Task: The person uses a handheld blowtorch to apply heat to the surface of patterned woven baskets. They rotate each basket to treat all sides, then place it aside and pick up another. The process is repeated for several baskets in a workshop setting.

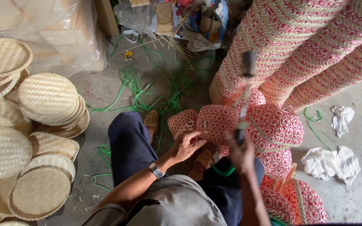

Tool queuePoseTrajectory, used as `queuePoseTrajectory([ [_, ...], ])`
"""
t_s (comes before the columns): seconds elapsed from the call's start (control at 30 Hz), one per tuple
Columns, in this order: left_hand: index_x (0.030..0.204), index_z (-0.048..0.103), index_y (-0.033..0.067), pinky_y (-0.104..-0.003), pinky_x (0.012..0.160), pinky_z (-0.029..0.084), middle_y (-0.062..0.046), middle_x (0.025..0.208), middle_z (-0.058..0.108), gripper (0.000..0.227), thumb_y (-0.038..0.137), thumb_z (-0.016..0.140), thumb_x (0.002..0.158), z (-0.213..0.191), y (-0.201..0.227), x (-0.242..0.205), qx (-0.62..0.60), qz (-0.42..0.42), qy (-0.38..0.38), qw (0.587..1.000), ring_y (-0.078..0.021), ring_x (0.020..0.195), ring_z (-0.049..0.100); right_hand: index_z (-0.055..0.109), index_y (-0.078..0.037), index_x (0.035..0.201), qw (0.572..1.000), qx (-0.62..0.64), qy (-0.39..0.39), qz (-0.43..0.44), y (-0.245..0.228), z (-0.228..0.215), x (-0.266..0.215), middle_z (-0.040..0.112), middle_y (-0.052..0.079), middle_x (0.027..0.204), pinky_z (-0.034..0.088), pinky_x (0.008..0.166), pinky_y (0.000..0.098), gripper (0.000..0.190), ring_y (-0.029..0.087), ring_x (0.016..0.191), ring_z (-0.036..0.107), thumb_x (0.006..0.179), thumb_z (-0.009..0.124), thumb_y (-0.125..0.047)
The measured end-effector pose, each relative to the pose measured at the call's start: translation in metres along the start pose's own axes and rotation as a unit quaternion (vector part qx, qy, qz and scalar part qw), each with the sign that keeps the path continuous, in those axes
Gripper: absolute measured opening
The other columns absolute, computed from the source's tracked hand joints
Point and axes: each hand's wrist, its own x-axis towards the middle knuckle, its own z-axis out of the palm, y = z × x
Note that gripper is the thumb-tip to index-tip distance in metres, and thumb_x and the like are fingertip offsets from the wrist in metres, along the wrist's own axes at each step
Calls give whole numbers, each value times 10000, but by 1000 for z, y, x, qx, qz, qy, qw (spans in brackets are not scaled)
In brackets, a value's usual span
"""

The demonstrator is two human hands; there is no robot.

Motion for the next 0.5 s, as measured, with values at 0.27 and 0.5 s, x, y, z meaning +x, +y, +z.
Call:
queuePoseTrajectory([
  [0.27,1367,657,144,-256,552,438,21,699,552,430,261,714,957,-36,-33,-46,52,-155,25,986,-76,612,491,645,-67,1131,985,160,26,-64,-44,-210,180,625,-30,890,454,559,274,209,93,678,568,994,655,-224],
  [0.5,1323,524,91,-267,408,413,12,673,562,437,344,654,991,-25,-56,-71,-101,-286,80,950,-87,452,488,627,-79,1079,961,268,50,46,-46,-206,222,572,-54,819,362,457,231,270,65,590,490,1024,601,-342],
])
